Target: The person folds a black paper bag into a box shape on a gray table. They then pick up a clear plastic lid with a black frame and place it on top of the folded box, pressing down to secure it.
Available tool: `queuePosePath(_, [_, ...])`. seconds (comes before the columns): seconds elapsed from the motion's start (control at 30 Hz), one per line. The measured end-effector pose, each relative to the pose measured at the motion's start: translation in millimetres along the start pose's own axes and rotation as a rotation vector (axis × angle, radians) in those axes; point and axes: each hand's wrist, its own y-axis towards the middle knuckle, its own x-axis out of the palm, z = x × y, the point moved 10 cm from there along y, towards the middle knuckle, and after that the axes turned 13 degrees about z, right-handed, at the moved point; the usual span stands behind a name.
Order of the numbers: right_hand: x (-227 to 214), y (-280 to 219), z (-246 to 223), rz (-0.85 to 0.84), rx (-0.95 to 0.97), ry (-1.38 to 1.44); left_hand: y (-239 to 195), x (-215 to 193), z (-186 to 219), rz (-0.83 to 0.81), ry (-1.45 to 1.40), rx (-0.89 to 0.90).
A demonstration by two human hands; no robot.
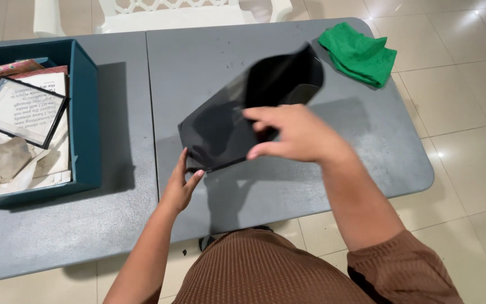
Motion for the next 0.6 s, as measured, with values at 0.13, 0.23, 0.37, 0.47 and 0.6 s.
queuePosePath(0.13, [46,13,-50,-0.141,-0.256,-0.071,-8,12,20,-0.007,-0.148,-0.151])
queuePosePath(0.23, [75,5,-63,-0.237,-0.407,-0.264,-16,-15,89,0.156,-0.229,0.104])
queuePosePath(0.37, [62,14,-62,-0.086,-0.511,-0.249,-39,-46,216,0.345,0.140,0.760])
queuePosePath(0.47, [21,23,-66,0.150,-0.630,-0.234,-36,-39,249,0.307,0.373,0.908])
queuePosePath(0.6, [6,36,-4,0.152,-0.487,-0.579,-28,-39,254,0.316,0.537,0.939])
